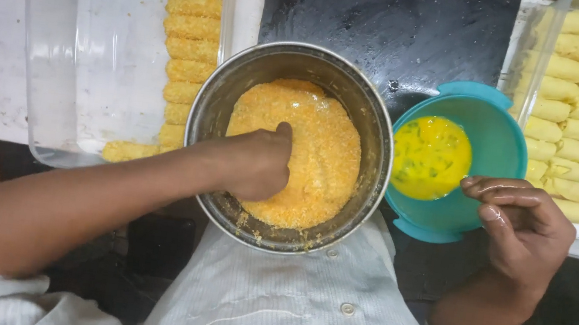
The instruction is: Coating dough rolls with egg wash and breadcrumbs before placing them on a tray.
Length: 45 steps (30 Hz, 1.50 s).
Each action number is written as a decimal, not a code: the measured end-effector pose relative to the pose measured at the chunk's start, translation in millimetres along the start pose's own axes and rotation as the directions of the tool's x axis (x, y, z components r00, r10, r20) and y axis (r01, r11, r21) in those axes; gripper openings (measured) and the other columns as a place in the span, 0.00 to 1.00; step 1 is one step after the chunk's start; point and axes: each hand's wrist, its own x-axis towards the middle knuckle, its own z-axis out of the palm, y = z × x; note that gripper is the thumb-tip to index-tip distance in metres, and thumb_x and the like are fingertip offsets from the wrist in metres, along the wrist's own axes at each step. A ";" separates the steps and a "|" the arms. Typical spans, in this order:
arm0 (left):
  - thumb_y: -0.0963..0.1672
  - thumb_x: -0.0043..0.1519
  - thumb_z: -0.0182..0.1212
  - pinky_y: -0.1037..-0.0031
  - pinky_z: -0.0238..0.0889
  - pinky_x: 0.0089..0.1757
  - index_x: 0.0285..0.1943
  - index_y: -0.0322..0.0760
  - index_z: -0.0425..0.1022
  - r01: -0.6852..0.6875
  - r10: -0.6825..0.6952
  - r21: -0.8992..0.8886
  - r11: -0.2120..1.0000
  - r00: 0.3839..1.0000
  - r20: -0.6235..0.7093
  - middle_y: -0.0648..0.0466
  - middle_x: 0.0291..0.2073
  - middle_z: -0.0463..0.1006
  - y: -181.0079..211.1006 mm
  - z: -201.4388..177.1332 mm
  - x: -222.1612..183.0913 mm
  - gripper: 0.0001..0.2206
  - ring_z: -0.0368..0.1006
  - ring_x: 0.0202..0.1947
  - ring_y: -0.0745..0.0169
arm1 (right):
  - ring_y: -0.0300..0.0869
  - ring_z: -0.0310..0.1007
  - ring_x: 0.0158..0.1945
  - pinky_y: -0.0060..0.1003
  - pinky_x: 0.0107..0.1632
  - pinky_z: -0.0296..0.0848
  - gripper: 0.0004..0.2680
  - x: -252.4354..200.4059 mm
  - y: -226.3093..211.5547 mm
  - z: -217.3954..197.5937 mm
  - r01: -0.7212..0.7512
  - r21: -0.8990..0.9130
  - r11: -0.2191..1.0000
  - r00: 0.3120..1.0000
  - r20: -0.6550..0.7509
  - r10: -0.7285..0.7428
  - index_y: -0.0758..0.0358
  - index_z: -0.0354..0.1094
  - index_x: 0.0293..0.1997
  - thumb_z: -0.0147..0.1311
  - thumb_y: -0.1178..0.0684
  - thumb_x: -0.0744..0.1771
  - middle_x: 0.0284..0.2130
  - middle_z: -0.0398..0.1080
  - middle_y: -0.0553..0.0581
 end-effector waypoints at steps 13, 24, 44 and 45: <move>0.58 0.59 0.59 0.67 0.44 0.66 0.77 0.45 0.34 -0.406 0.311 0.467 0.785 0.911 0.270 0.49 0.74 0.45 -26.0 -7.3 125.0 0.44 0.47 0.73 0.54 | 0.48 0.73 0.49 0.41 0.53 0.74 0.05 -18.9 -11.9 -108.1 -0.339 -0.688 0.641 0.918 -0.390 0.066 0.69 0.68 0.51 0.55 0.62 0.70 0.45 0.72 0.62; 0.63 0.57 0.50 0.62 0.44 0.63 0.75 0.49 0.46 -0.446 0.373 0.497 0.744 0.895 0.244 0.58 0.69 0.54 -16.1 -16.2 85.9 0.40 0.52 0.69 0.58 | 0.58 0.68 0.55 0.55 0.49 0.68 0.19 18.4 5.7 -127.9 -0.607 -0.794 -0.010 0.506 -0.396 0.766 0.56 0.64 0.63 0.58 0.51 0.64 0.57 0.68 0.60; 0.47 0.50 0.66 0.69 0.53 0.30 0.25 0.43 0.67 -0.714 0.758 0.278 0.643 0.646 -0.092 0.60 0.24 0.71 -14.4 -38.3 90.0 0.11 0.64 0.25 0.66 | 0.53 0.79 0.53 0.43 0.49 0.77 0.26 -20.9 148.0 -187.2 -0.041 -0.987 -0.154 0.605 -0.147 0.783 0.38 0.70 0.61 0.57 0.31 0.57 0.53 0.77 0.55; 0.47 0.52 0.66 0.72 0.52 0.30 0.29 0.44 0.69 -0.747 0.788 0.281 0.602 0.613 -0.060 0.61 0.24 0.68 -16.6 -44.1 70.1 0.09 0.60 0.24 0.68 | 0.54 0.76 0.46 0.45 0.44 0.74 0.23 -30.9 158.8 -194.0 -0.328 -0.938 0.115 0.648 -0.135 0.750 0.57 0.70 0.59 0.61 0.46 0.58 0.46 0.76 0.64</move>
